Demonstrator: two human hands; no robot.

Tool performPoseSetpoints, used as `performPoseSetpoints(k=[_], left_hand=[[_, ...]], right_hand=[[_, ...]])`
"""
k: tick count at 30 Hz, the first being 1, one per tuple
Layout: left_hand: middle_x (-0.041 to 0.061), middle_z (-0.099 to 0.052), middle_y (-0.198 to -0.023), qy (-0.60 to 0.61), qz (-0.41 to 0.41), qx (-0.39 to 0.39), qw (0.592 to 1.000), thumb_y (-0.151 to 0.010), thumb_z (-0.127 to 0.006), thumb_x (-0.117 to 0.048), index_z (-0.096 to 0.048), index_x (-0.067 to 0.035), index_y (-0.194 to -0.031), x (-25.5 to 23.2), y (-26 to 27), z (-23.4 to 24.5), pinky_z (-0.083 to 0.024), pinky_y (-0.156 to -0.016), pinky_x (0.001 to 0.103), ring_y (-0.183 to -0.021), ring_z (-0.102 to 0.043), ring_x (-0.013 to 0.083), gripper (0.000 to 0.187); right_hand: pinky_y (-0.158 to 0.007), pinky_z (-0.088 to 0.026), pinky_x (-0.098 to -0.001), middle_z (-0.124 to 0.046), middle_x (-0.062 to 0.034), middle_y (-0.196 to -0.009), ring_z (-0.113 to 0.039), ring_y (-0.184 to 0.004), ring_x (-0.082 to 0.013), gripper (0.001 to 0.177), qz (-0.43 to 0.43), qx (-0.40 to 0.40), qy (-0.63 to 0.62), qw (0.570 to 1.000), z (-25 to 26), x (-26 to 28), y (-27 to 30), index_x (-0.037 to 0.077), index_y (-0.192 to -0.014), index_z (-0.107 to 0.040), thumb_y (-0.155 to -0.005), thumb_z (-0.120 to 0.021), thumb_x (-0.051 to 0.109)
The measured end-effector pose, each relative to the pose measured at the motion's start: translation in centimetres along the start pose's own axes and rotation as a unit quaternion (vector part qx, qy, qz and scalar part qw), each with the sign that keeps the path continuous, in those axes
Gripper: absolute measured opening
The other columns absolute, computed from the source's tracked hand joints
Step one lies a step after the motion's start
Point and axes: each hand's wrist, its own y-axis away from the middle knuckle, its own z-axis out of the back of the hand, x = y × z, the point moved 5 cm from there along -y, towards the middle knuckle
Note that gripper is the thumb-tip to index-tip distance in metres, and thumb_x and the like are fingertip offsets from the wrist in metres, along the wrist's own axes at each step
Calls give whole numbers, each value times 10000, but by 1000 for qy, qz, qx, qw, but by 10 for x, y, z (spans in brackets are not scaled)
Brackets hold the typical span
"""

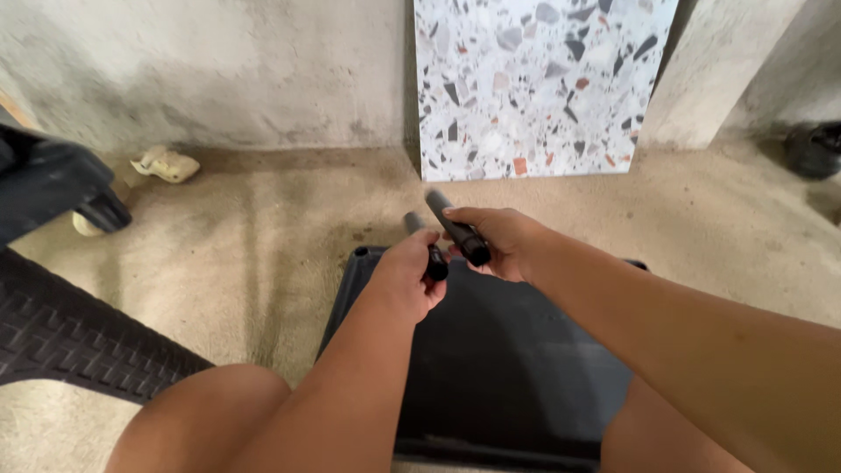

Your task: The person assembles a two-tier plastic utility cart by inserting four vertical legs into the bottom tray, adding short connector pieces, and stacking a second tray on top. The person handles trays, legs, and connectors by hand.

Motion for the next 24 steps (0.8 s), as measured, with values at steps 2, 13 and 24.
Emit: performPoseSetpoints(k=[2, 13, 24], left_hand=[[49, -641, -846, 31, 10, 34, 999, -957, -627, -284, -646, -66, -1028, 11, -4, 2, -528, -675, 311, -738, -598, 149, 230], [58, -682, -1006, -36, -110, 41, 992, -951, -573, -371, -610, -160, -1161, -43, 50, -27, -531, -683, 432, -884, -639, 224, 300], [62, -666, -1029, -1, -18, -147, 989, -946, -672, -335, -639, -135, -1225, -209, 259, -10, -522, -715, 393, -905, -619, 210, 345]], right_hand=[[-520, -514, -248, -712, -61, -890, -671, -699, -139, 296, -9, 4, -28, 1000, -2, -11, 10, 38, -1064, -702, -964, -721, 316], [-661, -541, -400, -645, -84, -952, -629, -794, -214, 313, 91, 42, -91, 991, -39, 28, 48, 43, -1213, -671, -987, -549, 223], [-725, -439, -353, -624, -44, -928, -569, -819, -184, 286, -8, 114, -9, 993, -135, 208, 216, 89, -1169, -597, -884, -578, 91]])
